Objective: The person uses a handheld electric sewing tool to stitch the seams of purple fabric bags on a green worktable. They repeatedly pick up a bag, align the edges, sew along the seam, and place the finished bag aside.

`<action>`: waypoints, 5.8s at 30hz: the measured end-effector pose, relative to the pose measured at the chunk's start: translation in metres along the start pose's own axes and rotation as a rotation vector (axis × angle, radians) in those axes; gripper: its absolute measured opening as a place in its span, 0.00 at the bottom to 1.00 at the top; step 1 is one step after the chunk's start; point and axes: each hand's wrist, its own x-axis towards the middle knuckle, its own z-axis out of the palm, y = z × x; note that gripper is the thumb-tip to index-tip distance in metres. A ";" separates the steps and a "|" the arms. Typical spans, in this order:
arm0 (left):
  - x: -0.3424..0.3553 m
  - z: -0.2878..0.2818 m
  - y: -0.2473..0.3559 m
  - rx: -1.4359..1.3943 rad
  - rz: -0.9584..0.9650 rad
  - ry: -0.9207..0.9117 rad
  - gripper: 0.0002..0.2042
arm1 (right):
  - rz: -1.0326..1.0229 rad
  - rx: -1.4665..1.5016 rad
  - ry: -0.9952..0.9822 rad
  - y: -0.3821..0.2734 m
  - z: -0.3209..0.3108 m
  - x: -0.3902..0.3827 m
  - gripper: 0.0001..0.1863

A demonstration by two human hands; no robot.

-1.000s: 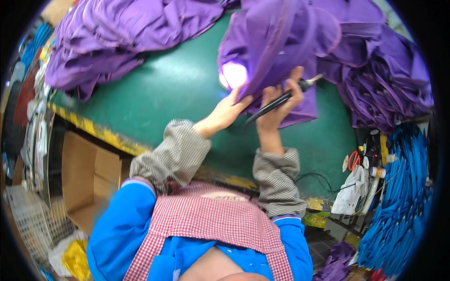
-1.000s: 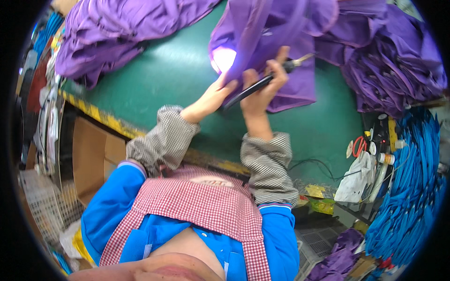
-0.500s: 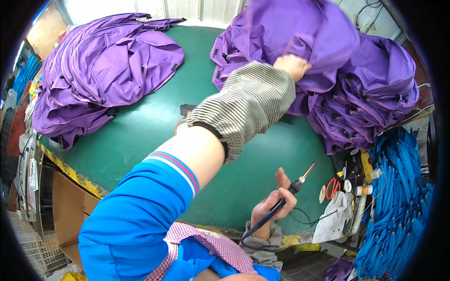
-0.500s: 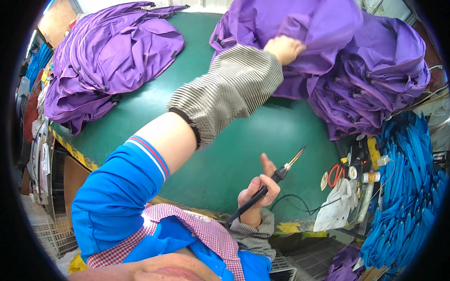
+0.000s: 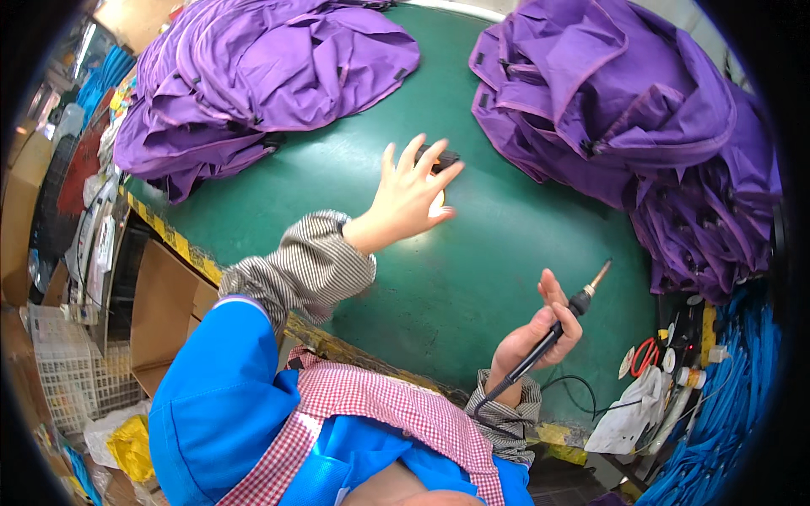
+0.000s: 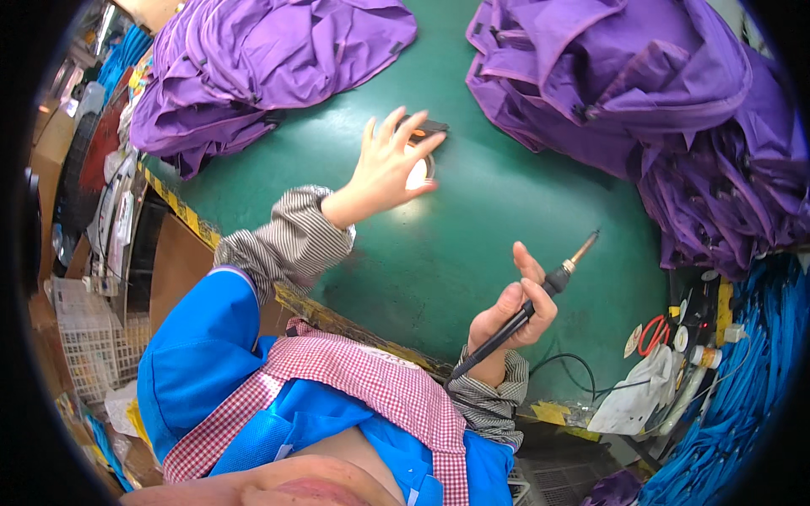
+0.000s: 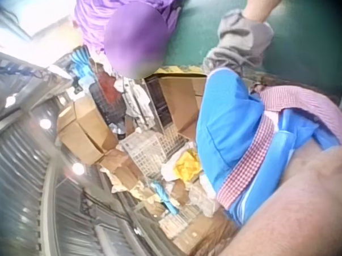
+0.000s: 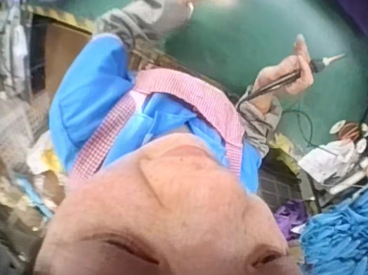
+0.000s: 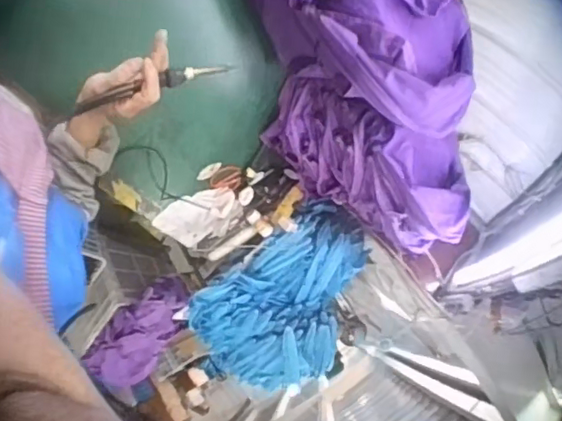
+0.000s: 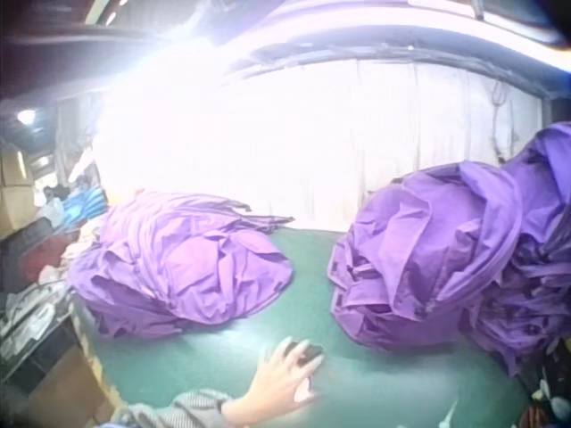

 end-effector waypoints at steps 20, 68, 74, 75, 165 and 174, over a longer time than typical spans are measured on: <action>-0.047 0.009 -0.077 -0.183 -0.027 -0.208 0.28 | -0.179 -0.382 -0.309 0.080 0.041 -0.053 0.05; -0.081 -0.001 -0.076 -1.607 -0.825 0.296 0.19 | -0.183 0.236 -0.070 -0.007 0.268 0.020 0.23; -0.057 -0.034 -0.088 -1.760 -0.714 0.212 0.14 | -0.216 0.113 -0.060 -0.022 0.260 0.032 0.17; -0.063 -0.047 -0.085 -1.890 -0.780 0.359 0.09 | -0.194 0.084 -0.023 -0.036 0.255 0.030 0.17; -0.040 -0.039 -0.083 -1.500 -0.493 -0.086 0.17 | -0.409 -0.194 -0.405 -0.045 0.121 -0.042 0.06; -0.036 -0.045 -0.082 -1.501 -0.476 -0.120 0.18 | -0.457 -0.304 -0.503 -0.047 0.130 -0.027 0.05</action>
